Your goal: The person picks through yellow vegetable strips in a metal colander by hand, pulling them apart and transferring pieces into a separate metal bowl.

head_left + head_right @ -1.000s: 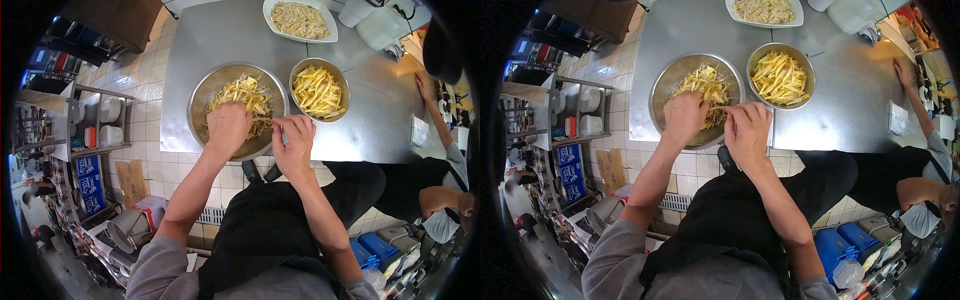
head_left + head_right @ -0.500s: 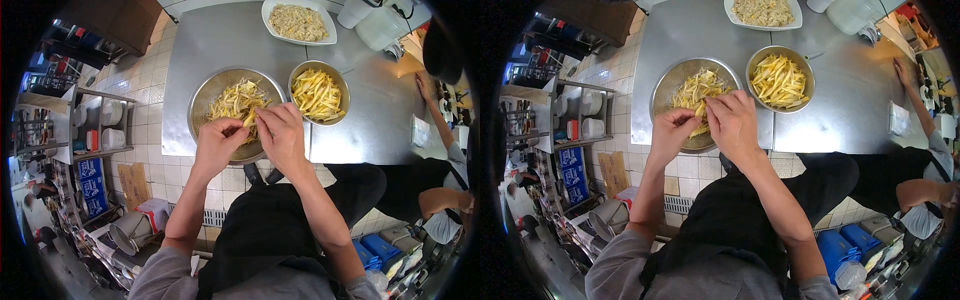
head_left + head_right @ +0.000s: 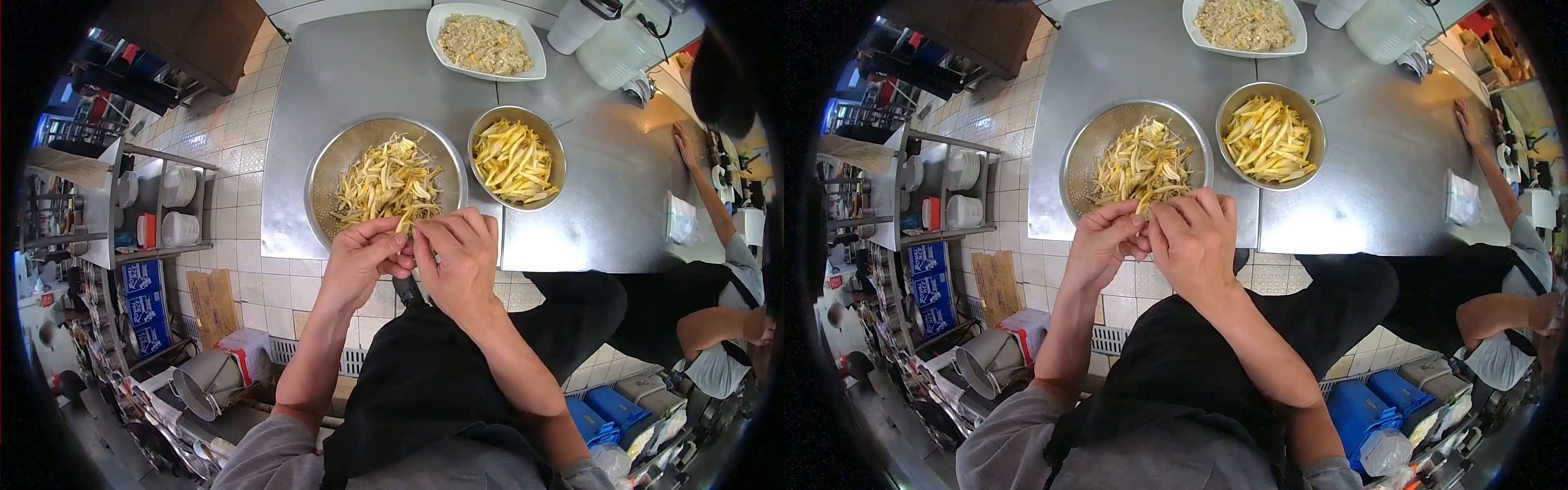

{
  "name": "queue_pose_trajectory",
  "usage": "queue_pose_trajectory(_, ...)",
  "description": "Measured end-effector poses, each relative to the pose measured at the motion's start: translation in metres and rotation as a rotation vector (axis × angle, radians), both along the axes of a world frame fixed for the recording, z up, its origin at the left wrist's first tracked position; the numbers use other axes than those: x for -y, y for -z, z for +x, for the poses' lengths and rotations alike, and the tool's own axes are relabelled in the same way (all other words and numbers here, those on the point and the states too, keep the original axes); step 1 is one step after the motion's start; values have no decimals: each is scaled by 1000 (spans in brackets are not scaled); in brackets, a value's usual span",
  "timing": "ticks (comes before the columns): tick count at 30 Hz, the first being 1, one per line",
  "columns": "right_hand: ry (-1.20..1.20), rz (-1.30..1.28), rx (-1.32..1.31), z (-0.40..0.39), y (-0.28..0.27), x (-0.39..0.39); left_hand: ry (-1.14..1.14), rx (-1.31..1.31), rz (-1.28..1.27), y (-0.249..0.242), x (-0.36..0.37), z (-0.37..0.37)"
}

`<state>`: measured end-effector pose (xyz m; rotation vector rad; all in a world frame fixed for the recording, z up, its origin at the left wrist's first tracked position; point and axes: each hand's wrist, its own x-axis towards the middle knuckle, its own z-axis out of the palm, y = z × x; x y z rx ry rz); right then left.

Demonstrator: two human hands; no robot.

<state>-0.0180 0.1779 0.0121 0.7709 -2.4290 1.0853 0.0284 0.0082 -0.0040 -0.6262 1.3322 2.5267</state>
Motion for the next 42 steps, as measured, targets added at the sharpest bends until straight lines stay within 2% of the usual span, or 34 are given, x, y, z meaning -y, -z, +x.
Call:
queue_pose_trajectory(1,4,7,4,2,-1,0,0,-2,0,0,1,0)
queue_pose_trajectory(3,7,11,0,3,-3,1,0,42,161,1,3,-1)
queue_pose_trajectory(10,17,-34,69,7,-6,-5,58,-3,267,12,8,1)
queue_pose_trajectory(19,-19,-75,85,21,-1,0,-52,-29,137,5,13,4)
queue_pose_trajectory(21,-37,-66,106,21,0,0,-254,-21,10,8,19,-2)
queue_pose_trajectory(22,-20,-40,91,19,2,0,-256,-21,8,9,26,-4)
queue_pose_trajectory(25,22,43,47,8,11,1,-328,-72,-231,-1,40,-15)
queue_pose_trajectory(32,24,199,27,-8,20,3,-328,-64,-84,7,45,-50)
queue_pose_trajectory(34,22,238,35,-8,22,2,-128,-169,-176,19,45,-58)
queue_pose_trajectory(35,14,263,32,-8,23,2,-125,-168,-175,18,40,-62)
queue_pose_trajectory(37,10,289,29,-9,26,1,124,-270,-821,9,21,-71)
queue_pose_trajectory(38,-19,228,42,-10,30,1,125,-271,-819,5,14,-74)
queue_pose_trajectory(40,-52,165,51,-10,35,-1,361,-331,-1219,-2,6,-81)
queue_pose_trajectory(42,-94,143,101,-10,36,-4,321,-364,-1237,-6,11,-85)
